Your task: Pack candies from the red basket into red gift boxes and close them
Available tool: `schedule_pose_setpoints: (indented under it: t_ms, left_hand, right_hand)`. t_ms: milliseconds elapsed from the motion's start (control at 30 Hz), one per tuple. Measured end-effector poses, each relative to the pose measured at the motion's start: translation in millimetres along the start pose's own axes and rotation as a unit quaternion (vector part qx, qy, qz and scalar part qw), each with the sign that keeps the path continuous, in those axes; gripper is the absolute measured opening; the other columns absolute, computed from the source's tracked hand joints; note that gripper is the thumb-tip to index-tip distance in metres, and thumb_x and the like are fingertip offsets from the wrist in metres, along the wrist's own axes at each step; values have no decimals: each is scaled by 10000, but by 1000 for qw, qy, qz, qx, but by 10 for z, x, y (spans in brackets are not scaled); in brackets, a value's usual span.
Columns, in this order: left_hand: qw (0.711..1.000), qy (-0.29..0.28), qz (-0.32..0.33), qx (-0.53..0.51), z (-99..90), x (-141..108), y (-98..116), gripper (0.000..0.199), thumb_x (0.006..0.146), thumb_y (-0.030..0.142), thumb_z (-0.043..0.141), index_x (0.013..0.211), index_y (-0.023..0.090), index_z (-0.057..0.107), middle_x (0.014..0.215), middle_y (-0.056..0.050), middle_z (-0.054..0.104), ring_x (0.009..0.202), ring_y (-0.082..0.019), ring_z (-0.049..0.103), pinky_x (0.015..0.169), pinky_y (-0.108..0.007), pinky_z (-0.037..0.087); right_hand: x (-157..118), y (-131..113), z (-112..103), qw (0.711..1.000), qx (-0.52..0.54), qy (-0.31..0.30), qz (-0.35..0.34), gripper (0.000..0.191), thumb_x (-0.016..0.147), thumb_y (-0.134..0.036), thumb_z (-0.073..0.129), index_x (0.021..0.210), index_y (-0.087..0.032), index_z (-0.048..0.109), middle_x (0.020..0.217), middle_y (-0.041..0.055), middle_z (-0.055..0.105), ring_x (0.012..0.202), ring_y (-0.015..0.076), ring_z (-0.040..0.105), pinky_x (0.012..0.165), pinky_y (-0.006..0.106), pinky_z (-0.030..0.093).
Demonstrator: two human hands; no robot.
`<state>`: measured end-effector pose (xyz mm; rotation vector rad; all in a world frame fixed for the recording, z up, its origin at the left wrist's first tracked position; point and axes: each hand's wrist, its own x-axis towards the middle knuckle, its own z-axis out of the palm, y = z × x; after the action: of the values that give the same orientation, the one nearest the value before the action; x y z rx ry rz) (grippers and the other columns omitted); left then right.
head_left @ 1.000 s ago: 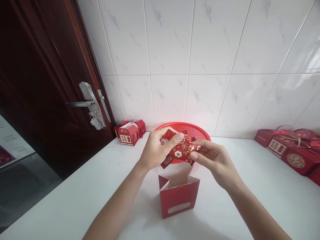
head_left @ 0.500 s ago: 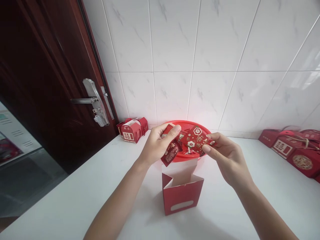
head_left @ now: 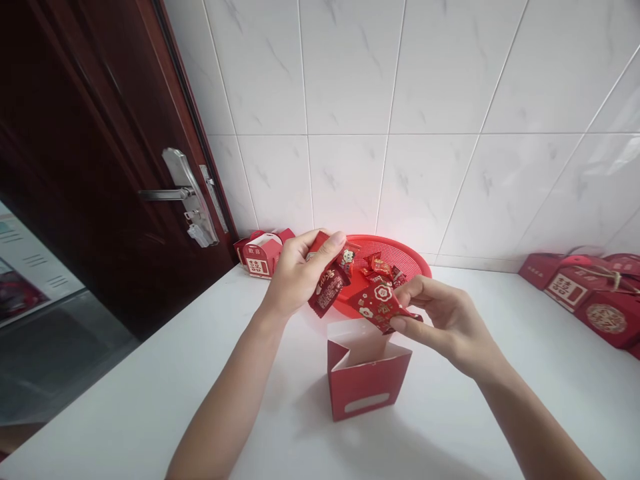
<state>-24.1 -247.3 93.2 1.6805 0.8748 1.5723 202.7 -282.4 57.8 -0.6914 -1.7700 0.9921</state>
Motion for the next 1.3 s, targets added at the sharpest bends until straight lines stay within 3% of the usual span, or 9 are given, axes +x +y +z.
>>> schedule_pose_setpoints:
  t_ms: [167,433,667,1300]
  left_hand:
    - [1000,-8,0,4,4,7,3,393,885,505,723,690,175,640,660,10,563,606,-116,498,571,-235,413]
    - [1000,-21,-2,18,16,13,-1,405,881,526,712,688,177,642,674,-14,636,629,-142,583,598,-246,468]
    - [1000,-15,-11,12,29,17,4,422,848,540,739,664,178,622,650,-9,610,626,-139,564,591,-242,459]
    - [1000,-17,-4,11,27,14,-9,406,863,521,729,673,173,641,659,-11,621,610,-126,551,572,-234,441]
  right_hand:
    - [-33,-63,-32,994,-102,-33,-17,66,884,-213,691,840,-233,647,810,21,696,750,186,611,702,322,520]
    - [-70,-97,-84,973,-215,-37,-75,88,907,-167,654,926,-250,676,877,28,751,766,205,671,681,324,546]
    - [-77,-114,-51,967,-226,-69,-91,90,940,-182,638,912,-237,703,834,29,712,712,175,629,635,304,523]
    - [-77,-87,-86,958,-246,-111,-92,180,923,-142,647,997,-270,750,855,8,762,756,190,665,740,344,538]
